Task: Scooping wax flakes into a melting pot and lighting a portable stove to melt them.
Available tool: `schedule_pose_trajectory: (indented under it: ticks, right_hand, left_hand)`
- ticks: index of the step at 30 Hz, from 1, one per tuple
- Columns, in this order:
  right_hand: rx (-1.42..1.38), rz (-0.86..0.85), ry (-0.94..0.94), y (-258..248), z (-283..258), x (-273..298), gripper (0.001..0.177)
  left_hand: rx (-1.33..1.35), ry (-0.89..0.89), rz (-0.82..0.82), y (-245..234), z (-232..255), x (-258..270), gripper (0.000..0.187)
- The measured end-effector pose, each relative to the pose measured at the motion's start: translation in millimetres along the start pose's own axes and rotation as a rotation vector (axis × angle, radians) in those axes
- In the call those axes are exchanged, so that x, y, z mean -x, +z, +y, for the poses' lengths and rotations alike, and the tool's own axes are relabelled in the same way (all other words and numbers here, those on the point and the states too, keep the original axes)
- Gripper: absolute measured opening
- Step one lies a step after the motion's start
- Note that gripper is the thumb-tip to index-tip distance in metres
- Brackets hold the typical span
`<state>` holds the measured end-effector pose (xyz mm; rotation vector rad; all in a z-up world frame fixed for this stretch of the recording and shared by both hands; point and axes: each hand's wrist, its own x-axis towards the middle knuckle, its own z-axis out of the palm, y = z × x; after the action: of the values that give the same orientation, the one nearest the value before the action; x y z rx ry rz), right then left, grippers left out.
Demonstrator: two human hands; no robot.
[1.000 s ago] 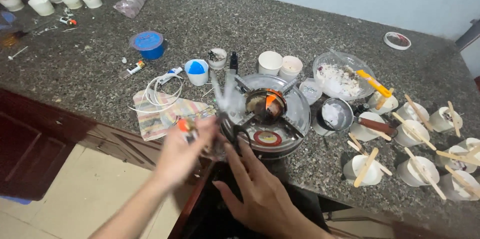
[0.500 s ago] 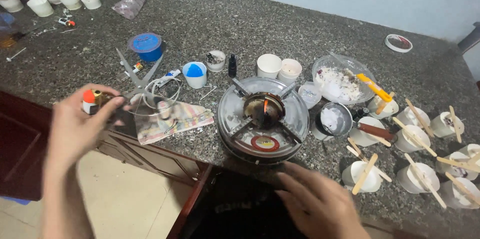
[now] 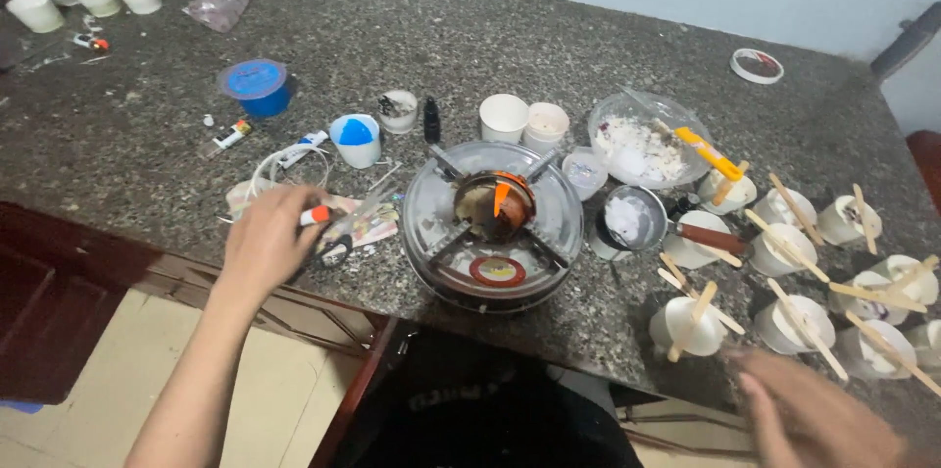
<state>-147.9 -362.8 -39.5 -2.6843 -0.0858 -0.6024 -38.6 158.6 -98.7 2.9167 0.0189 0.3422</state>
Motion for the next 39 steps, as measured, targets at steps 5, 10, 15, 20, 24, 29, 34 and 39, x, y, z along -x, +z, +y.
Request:
schedule_pose_trajectory:
  ticks: [5,10,15,20,24,29,34,39]
  right_hand:
    - [0.057,-0.138,0.300,-27.0,5.8,-10.1,0.029]
    - [-0.121,0.163,0.096,-2.4,52.8,-4.0,0.014]
    - [-0.087,0.177,0.027,2.0,66.5,-8.0,0.012]
    - [-0.126,0.195,-0.037,-4.2,65.9,-23.9,0.010]
    - [-0.170,0.247,-0.067,-6.3,69.4,-41.9,0.004]
    - [-0.143,0.171,-0.145,-5.7,59.3,-71.8,0.006]
    - [-0.011,0.069,-0.233,3.9,48.6,-116.5,0.020]
    - [0.094,-0.264,-0.219,35.8,56.4,-204.9,0.027]
  left_hand:
    - [-0.202,0.060,0.248,12.8,-9.2,-4.5,0.071]
    - [-0.139,-0.025,0.215,7.7,-2.9,-9.8,0.074]
    - [0.098,-0.004,0.438,-6.2,21.3,-5.2,0.053]
    - [0.133,0.058,0.732,-11.7,36.5,3.1,0.034]
    - [0.237,0.099,0.903,-17.5,46.3,19.9,0.014]
    - [0.228,0.147,0.940,-14.4,66.7,42.8,0.013]
    - [0.208,0.205,0.964,-14.8,89.8,60.6,0.021]
    - [0.200,0.193,0.912,-14.8,106.4,71.2,0.016]
